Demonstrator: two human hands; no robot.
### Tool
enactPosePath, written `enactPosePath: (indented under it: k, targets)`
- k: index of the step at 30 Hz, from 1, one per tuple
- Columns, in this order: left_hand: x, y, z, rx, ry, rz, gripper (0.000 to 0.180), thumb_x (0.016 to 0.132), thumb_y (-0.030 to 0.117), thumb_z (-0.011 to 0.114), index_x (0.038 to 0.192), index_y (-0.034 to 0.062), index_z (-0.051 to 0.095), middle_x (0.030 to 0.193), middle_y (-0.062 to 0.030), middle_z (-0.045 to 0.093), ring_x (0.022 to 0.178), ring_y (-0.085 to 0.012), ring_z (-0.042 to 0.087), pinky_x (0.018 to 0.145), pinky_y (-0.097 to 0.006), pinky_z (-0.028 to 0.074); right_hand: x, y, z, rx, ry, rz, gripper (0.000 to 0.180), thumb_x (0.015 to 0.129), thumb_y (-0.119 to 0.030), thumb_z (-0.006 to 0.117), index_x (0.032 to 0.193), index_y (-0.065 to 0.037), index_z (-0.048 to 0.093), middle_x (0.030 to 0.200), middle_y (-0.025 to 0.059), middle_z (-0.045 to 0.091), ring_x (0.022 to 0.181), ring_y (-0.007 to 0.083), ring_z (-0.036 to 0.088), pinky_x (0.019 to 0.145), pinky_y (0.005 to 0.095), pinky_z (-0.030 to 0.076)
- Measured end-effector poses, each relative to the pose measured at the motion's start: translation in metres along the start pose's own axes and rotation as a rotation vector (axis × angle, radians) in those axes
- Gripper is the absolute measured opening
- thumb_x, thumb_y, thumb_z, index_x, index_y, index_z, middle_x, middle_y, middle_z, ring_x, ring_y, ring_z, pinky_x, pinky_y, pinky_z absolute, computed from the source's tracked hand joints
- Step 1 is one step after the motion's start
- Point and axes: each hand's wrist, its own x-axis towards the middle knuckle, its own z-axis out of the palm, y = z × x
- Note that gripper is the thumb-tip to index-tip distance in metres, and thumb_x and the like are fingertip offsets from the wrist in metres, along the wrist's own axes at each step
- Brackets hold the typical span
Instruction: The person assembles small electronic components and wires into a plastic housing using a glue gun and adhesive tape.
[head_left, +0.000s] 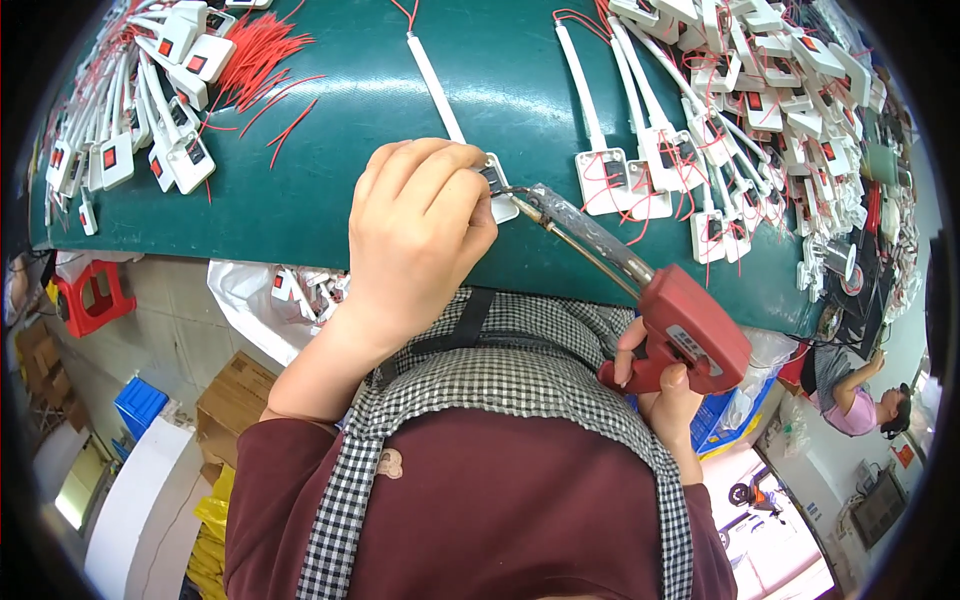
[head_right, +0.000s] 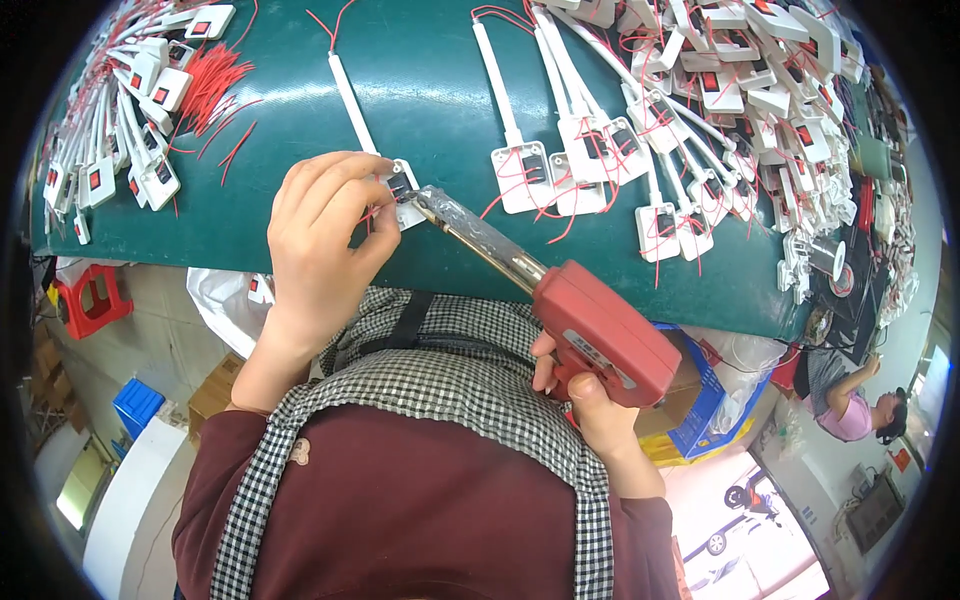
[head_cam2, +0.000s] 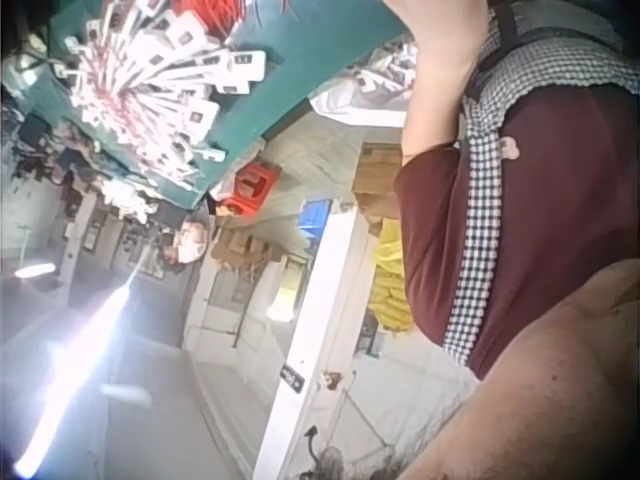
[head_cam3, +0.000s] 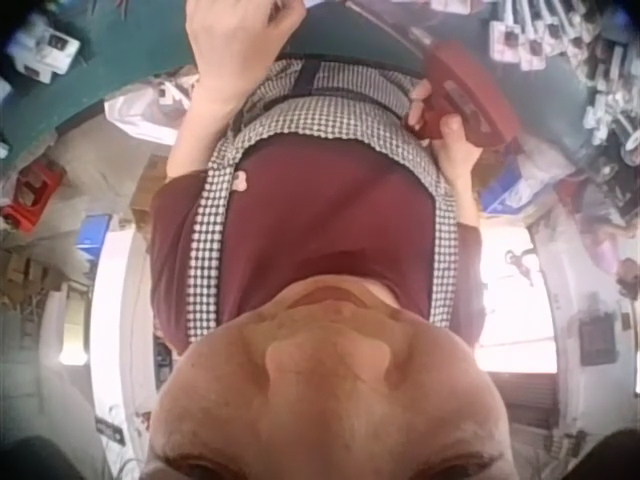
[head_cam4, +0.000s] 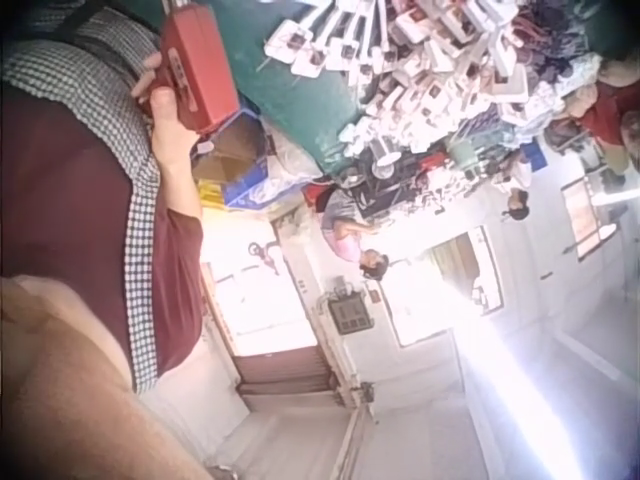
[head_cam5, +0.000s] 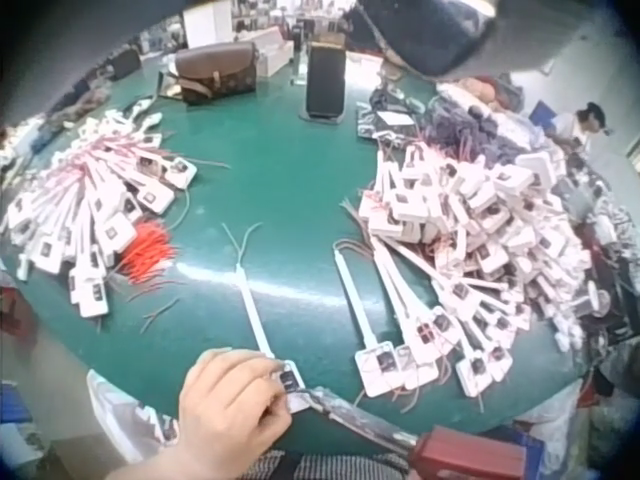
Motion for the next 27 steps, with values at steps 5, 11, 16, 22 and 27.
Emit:
enactPosePath:
  k: [5,11,16,22,27]
  targets:
    - [0.0000,-0.0026,-0.0009,-0.019,-0.016,0.003,0.018,0.060,0.001,0.064,0.074,0.0055,0.054,0.087,-0.0039,0.059,0.085,-0.0205,0.057,0.080,-0.039,0.043,0.0017,-0.0006,0.0041,-0.006,0.040,-0.013,0.072,0.073,-0.052,0.066,0.113,0.004,0.045,0.078,0.0133,0.055,0.053,0.0145,0.051,0.044,0.0233,0.041]
    - [0.0001,-0.0028,-0.0028,-0.034,-0.037,-0.015,0.017,0.061,0.001,0.064,0.073,0.0071,0.053,0.088,-0.0024,0.059,0.086,-0.0197,0.057,0.083,-0.042,0.041,0.0007,0.0026,-0.0035,-0.065,-0.057,0.030,0.062,0.076,-0.051,0.063,0.102,0.004,0.051,0.076,0.0091,0.056,0.061,0.0144,0.054,0.050,0.0236,0.039]
    - [0.0007,-0.0032,-0.0027,-0.038,-0.044,-0.009,0.017,0.061,0.001,0.064,0.073,0.0070,0.053,0.088,-0.0024,0.059,0.087,-0.0196,0.057,0.083,-0.042,0.041,-0.0022,0.0032,-0.0051,-0.071,-0.066,0.056,0.065,0.075,-0.050,0.064,0.107,0.005,0.049,0.080,0.0118,0.058,0.063,0.0150,0.054,0.051,0.0238,0.040]
    - [0.0001,-0.0035,-0.0027,-0.048,-0.043,-0.020,0.016,0.062,0.001,0.064,0.072,0.0069,0.053,0.088,-0.0025,0.059,0.087,-0.0195,0.057,0.084,-0.042,0.041,-0.0022,0.0023,-0.0042,0.014,-0.037,-0.005,0.072,0.076,-0.049,0.064,0.122,0.003,0.042,0.105,0.0180,0.056,0.066,0.0163,0.056,0.053,0.0234,0.043]
    - [0.0004,-0.0030,-0.0027,-0.051,-0.044,-0.025,0.015,0.062,0.002,0.064,0.072,0.0070,0.053,0.089,-0.0024,0.059,0.087,-0.0195,0.057,0.084,-0.043,0.041,-0.0011,-0.0001,-0.0015,-0.007,-0.042,0.017,0.070,0.076,-0.049,0.064,0.119,0.003,0.044,0.100,0.0163,0.057,0.065,0.0154,0.056,0.051,0.0230,0.042]
